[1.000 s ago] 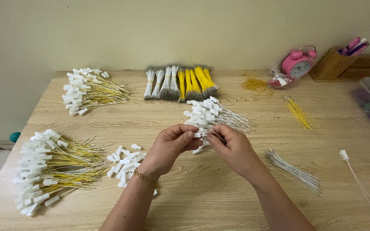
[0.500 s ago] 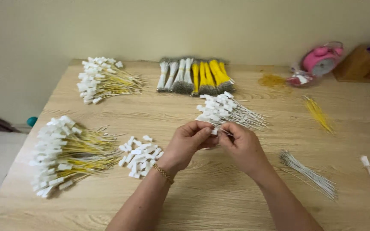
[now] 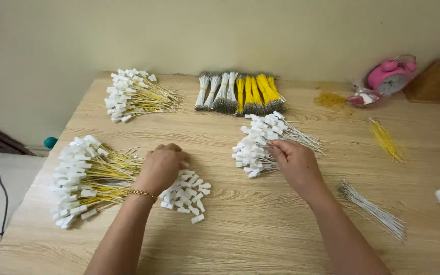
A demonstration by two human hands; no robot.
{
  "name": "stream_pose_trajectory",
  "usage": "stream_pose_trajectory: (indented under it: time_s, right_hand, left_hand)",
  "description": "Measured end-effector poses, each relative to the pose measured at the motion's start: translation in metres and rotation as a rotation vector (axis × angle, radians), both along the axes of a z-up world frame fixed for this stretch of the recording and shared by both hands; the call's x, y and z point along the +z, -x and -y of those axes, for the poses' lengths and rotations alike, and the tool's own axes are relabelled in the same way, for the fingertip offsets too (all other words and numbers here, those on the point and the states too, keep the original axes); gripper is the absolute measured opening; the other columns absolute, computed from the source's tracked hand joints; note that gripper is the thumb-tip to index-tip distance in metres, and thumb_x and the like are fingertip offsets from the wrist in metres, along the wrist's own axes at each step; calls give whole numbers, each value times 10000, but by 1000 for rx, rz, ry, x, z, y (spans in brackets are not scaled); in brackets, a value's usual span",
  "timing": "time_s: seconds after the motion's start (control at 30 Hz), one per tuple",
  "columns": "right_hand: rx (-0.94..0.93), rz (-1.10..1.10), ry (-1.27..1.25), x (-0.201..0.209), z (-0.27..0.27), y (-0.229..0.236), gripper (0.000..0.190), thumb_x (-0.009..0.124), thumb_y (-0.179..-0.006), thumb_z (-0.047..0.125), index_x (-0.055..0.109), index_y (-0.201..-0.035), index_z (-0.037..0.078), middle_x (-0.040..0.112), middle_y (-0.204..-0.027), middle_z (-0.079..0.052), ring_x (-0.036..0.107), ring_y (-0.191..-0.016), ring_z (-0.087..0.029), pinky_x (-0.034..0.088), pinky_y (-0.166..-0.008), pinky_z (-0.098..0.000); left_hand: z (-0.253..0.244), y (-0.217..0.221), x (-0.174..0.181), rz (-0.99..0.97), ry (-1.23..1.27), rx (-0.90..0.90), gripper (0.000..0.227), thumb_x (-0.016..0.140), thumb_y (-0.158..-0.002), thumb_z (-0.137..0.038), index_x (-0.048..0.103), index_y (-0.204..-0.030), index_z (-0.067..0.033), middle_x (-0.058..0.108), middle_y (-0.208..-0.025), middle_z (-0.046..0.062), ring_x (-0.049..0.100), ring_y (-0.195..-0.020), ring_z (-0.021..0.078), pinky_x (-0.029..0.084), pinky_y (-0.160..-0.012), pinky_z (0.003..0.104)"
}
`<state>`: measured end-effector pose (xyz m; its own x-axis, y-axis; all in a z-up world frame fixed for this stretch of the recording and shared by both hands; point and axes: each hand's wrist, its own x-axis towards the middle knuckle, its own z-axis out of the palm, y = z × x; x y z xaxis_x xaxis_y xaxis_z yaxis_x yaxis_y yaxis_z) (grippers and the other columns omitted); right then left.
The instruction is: Group and bundle small white plastic wire components by hand on a wooden workspace.
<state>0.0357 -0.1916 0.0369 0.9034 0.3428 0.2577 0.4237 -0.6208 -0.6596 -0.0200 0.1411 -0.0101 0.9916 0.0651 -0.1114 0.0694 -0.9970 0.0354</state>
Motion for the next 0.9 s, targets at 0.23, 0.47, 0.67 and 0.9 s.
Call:
stream_pose_trajectory:
  time_s: [0.23, 0.47, 0.67, 0.9]
  right_hand:
    - [-12, -257, -344, 13, 12, 11, 196, 620, -977, 84, 678, -1161, 53, 774, -868, -129, 688, -673, -180, 562, -603, -306]
    - [51, -367, -541, 1, 17, 12, 154, 738, -893, 53, 730, -1044, 22, 601, -723, 3, 540, -674, -80, 458, -614, -239]
    - [60, -365, -580, 15, 13, 25, 138, 754, -883, 18, 753, -1019, -5, 641, -748, -21, 550, -734, -99, 471, -678, -262]
    - [83, -158, -366, 36, 13, 41, 123, 741, -921, 130, 803, -1005, 64, 781, -781, -108, 704, -781, -138, 578, -752, -350]
  left_hand:
    - [-8, -1, -15, 203, 56, -82, 49, 764, -839, -276, 792, -879, -277, 769, -955, 6, 744, -936, 284, 609, -772, 436]
    - [11, -4, 3, 286, 275, -55, 132, 749, -865, -253, 757, -997, -245, 717, -922, 56, 747, -909, 321, 617, -782, 447]
    - [85, 7, 46, 303, 1192, -19, 274, 771, -860, -72, 766, -1130, -26, 749, -1034, 188, 720, -1002, 321, 608, -880, 416]
    - [129, -2, 33, 144, 1907, 134, 297, 779, -875, -27, 734, -1160, 44, 748, -1007, 122, 741, -882, 199, 635, -864, 355]
